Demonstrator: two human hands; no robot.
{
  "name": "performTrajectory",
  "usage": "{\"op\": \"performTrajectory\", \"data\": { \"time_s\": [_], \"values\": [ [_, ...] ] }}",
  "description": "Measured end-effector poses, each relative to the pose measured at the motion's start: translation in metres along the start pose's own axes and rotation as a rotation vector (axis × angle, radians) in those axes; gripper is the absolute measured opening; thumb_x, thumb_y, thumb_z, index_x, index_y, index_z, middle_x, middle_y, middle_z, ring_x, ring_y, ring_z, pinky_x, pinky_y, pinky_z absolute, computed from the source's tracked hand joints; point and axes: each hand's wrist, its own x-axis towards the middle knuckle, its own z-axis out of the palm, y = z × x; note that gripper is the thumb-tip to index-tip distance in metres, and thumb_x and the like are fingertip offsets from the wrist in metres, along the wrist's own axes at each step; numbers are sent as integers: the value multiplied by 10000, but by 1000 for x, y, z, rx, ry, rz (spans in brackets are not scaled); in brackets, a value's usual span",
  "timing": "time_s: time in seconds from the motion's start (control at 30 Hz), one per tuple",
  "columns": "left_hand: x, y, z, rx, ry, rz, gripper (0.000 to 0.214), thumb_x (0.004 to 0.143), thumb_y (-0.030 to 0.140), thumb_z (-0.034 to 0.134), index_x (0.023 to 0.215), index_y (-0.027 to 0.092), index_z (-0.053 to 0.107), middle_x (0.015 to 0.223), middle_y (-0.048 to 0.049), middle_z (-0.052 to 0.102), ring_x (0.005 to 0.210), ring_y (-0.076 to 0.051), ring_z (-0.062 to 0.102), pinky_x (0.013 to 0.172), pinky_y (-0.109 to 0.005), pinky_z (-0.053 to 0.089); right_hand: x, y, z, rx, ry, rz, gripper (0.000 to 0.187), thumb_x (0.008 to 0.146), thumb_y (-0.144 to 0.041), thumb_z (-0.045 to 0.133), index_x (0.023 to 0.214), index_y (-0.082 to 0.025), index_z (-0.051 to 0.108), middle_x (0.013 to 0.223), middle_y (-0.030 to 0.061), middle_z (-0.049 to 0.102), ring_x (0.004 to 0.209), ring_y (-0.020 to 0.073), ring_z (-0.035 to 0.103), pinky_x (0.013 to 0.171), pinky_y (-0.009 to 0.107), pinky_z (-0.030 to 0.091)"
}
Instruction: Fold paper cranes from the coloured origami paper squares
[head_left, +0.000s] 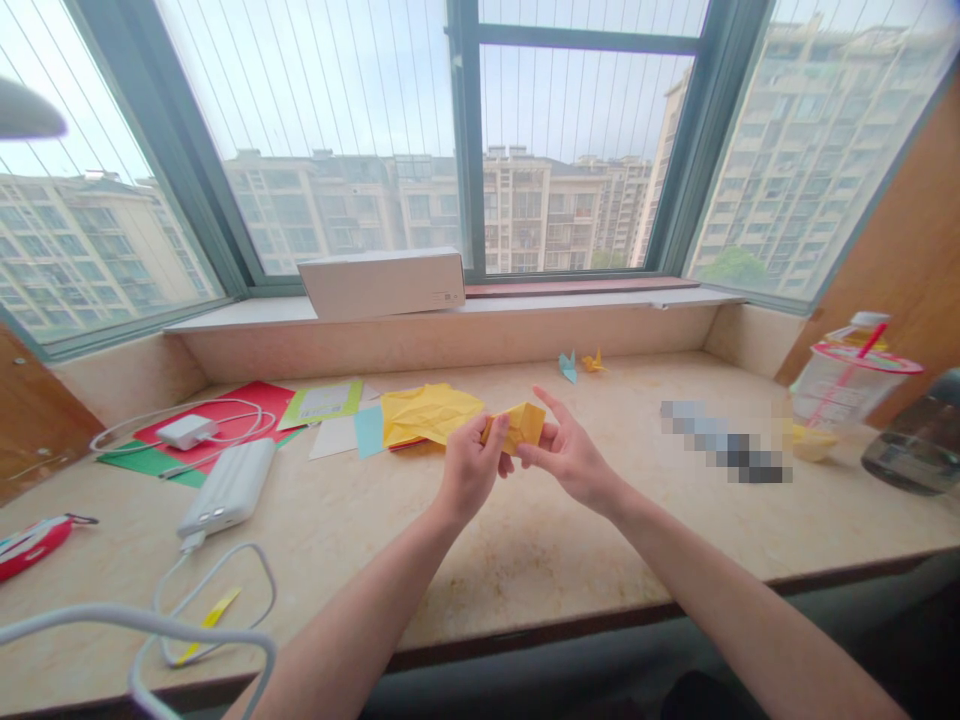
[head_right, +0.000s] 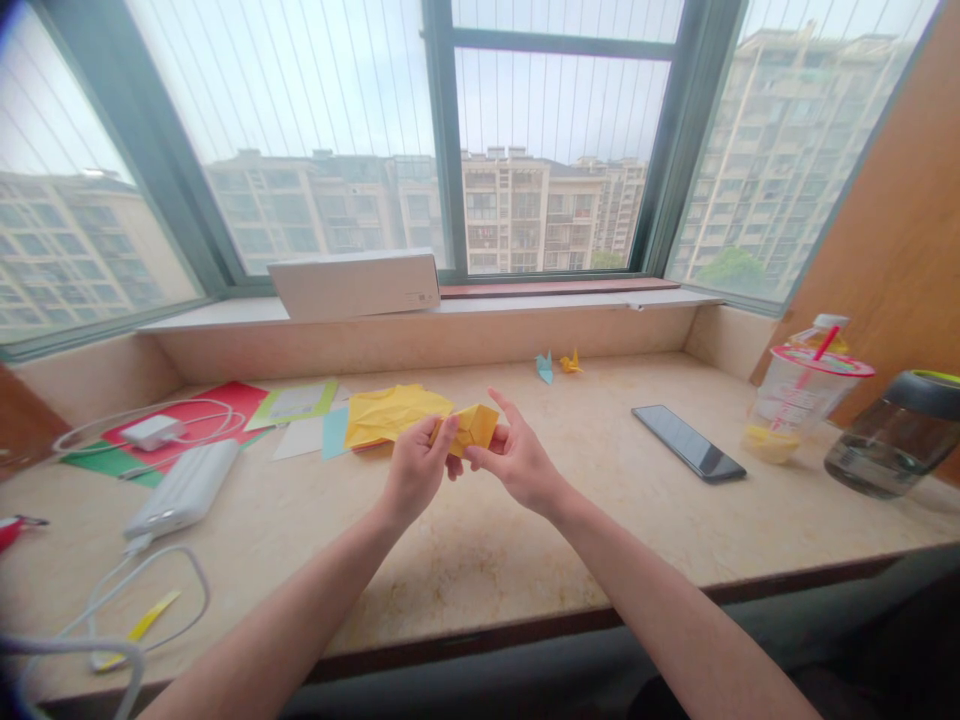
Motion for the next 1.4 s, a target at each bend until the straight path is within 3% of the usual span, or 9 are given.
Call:
{"op": "performTrajectory", "data": {
  "time_s": [0.17, 0.27, 0.43, 0.63, 0.8, 0.97, 1.07, 1.2, 1.4],
  "values": [
    [0, 0, 0, -11, -4, -8, 387, 904, 537, 511, 774, 174, 532, 454, 39, 556, 360, -96, 525, 360, -169, 375, 3, 3, -4, -31, 34, -7, 805, 741, -287, 768, 1427, -217, 353, 826, 4, 710, 642, 148, 637, 628, 310, 533],
    [0, -1, 0, 11, -6, -7, 370, 902, 537, 513, 836, 174, 540, 475, 40, 568, 368, -101, 538, 363, -171, 386, 3, 3, -5, -59, -14, -15, 570, 769, -310, 745, 1278, -208, 510, 861, 23, 710, 709, 169, 657, 643, 314, 542],
    [0, -2, -1, 47, 19, -4, 364, 893, 530, 535, 786, 181, 523, 452, 50, 550, 364, -90, 527, 372, -163, 376, 3, 0, -3, -115, -58, -35, 349, 807, -336, 712, 1105, -201, 590, 914, 38, 707, 751, 164, 659, 645, 293, 530],
    [-2, 1, 0, 5, -25, -5, 362, 903, 513, 530, 751, 185, 503, 447, 50, 544, 368, -90, 525, 378, -165, 376, 2, 1, -1, -59, 45, -30, 407, 772, -327, 748, 1088, -212, 518, 856, 20, 726, 654, 152, 662, 626, 305, 531],
    [-3, 0, -1, 35, -75, 6, 354, 912, 492, 523, 751, 177, 518, 449, 48, 543, 375, -84, 519, 394, -161, 375, 3, -1, -2, -3, 80, -21, 466, 710, -371, 797, 1061, -222, 530, 970, 43, 726, 870, 194, 694, 774, 329, 539],
    [-5, -3, 2, 118, -218, 17, 325, 892, 441, 568, 728, 163, 532, 495, 39, 563, 406, -88, 556, 396, -153, 372, 5, -3, -8, -95, 262, 38, 450, 605, -447, 844, 892, -191, 609, 744, -1, 695, 662, 166, 658, 622, 281, 509],
    [-5, -5, 2, 169, -264, -10, 353, 895, 431, 561, 673, 161, 514, 472, 28, 558, 401, -97, 561, 385, -152, 358, 5, -4, -10, -118, 253, 44, 428, 581, -462, 850, 820, -171, 646, 727, 12, 696, 639, 157, 642, 620, 284, 507],
    [-3, -6, -1, 143, -302, 2, 347, 920, 430, 521, 719, 149, 560, 519, 5, 600, 423, -103, 576, 400, -165, 384, 4, -4, -11, -160, 260, 16, 388, 666, -493, 791, 836, -159, 686, 745, 33, 711, 654, 161, 645, 634, 289, 507],
    [-2, -7, -1, 93, -332, -25, 377, 918, 450, 526, 704, 142, 562, 516, 16, 572, 436, -112, 611, 410, -166, 407, 6, -3, -13, -184, 253, -14, 376, 662, -502, 789, 757, -165, 654, 704, 37, 711, 624, 172, 652, 591, 293, 506]
  ]
}}
